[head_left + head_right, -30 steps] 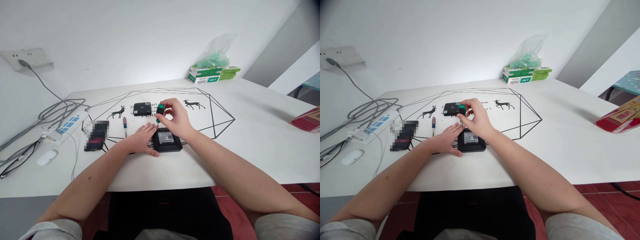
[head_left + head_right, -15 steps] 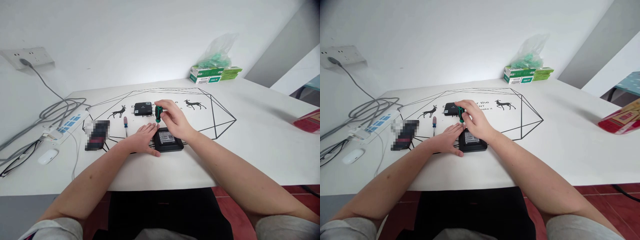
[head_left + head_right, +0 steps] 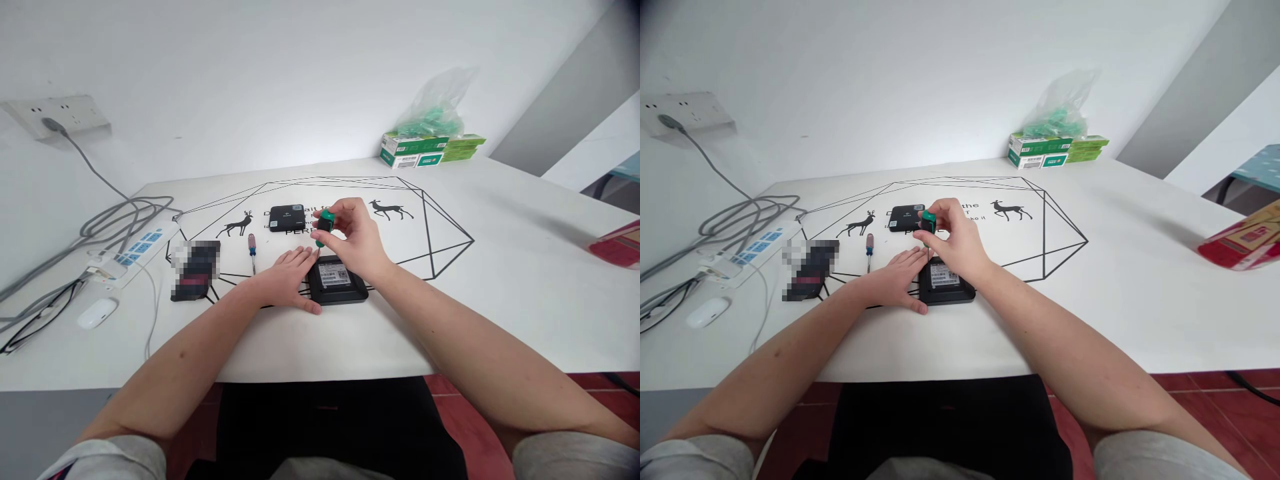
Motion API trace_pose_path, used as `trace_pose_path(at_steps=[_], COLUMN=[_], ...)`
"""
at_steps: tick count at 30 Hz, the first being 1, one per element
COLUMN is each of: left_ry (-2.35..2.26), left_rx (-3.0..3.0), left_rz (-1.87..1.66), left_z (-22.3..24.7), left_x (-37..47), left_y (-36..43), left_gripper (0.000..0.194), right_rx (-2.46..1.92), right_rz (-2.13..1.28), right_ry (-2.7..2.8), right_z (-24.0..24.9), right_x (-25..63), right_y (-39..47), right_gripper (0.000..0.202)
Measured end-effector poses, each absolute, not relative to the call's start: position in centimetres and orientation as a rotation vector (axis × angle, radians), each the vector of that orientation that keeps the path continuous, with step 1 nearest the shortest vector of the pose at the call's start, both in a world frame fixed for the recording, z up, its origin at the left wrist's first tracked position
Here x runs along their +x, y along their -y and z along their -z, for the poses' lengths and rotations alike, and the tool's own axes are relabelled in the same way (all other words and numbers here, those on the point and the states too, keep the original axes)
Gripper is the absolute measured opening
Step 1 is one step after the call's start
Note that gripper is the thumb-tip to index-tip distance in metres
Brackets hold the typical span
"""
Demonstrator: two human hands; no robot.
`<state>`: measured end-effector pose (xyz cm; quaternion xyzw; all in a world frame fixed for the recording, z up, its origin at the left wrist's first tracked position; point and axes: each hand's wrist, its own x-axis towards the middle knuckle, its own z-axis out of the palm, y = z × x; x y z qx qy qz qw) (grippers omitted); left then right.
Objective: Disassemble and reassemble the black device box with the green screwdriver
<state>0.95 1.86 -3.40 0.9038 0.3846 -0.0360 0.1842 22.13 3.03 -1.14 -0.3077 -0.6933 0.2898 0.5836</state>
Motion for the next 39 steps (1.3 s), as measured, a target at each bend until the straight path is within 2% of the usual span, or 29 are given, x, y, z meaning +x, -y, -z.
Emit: trace_pose_path(at_steps=[5, 11, 14, 17, 21, 25, 29, 32, 39], left_ry=[-1.066, -1.071, -1.077, -1.076, -1.070, -1.081, -1.086, -1.080, -1.076], left_rx=[2.551, 2.533, 2.525, 2.526, 2.540, 2.539, 2.533, 2.531, 2.521], left_rz=[0.083, 0.105, 0.126, 0.127, 0.095, 0.087, 0.098, 0.098, 0.130], left_z=[3.5, 3.0, 2.8, 2.8, 3.1, 3.3, 3.2, 3.0, 2.5], left_x=[0.9, 1.0, 1.1, 1.1, 1.1, 1.0, 1.1, 1.1, 1.2], left_y=[-1.9, -1.7, -1.6, -1.6, -1.8, -1.9, -1.8, -1.7, -1.6], left_gripper=[0.146, 0.147, 0.147, 0.145, 0.145, 0.145, 0.145, 0.147, 0.144], right_rx=[-0.656, -0.664, -0.657, -0.647, -0.667, -0.727, -0.693, -0.689, -0.680], right_rz=[-0.688, -0.268, -0.175, -0.186, -0.378, -0.596, -0.691, -0.622, -0.241], right_ry=[1.704, 1.805, 1.786, 1.784, 1.768, 1.688, 1.696, 1.747, 1.784], right_z=[1.0, 0.7, 0.6, 0.4, 0.4, 0.7, 0.8, 0.5, 0.0], right_x=[22.3, 22.7, 22.8, 22.8, 22.6, 22.4, 22.3, 22.3, 22.7], right_y=[-2.7, -2.9, -3.2, -3.1, -2.7, -2.6, -2.4, -2.2, -2.5], right_gripper=[0.033, 0.038, 0.043, 0.040, 0.023, 0.048, 0.039, 0.033, 0.034])
